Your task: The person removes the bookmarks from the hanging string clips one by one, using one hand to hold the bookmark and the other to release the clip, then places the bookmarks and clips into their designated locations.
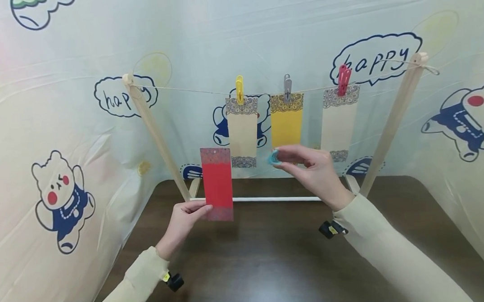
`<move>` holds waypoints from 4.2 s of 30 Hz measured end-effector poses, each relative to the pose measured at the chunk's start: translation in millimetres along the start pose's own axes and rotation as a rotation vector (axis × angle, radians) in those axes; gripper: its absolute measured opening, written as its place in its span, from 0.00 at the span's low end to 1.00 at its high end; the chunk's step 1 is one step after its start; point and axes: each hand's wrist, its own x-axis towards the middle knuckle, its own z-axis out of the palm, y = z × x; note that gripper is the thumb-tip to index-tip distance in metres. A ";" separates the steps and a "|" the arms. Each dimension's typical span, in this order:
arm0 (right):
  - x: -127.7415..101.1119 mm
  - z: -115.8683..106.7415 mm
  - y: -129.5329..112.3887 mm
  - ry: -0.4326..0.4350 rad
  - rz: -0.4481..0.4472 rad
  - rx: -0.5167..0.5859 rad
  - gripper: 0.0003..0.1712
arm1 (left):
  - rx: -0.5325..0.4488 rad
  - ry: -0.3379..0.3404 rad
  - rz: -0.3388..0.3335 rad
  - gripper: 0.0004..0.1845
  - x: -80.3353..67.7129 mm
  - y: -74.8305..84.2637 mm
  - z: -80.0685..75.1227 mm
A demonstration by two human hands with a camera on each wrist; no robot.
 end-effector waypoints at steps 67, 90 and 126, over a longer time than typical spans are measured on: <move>-134.9 -37.4 58.8 0.090 0.295 -0.111 0.24 | 0.006 -0.160 -0.191 0.17 -52.6 -44.3 -8.8; -164.3 -46.1 78.6 0.096 0.393 -0.211 0.24 | -0.007 -0.172 -0.213 0.18 -63.1 -58.8 -24.3; -189.8 -47.8 108.7 0.014 0.463 -0.216 0.22 | 0.111 -0.133 -0.315 0.17 -71.3 -65.5 -36.2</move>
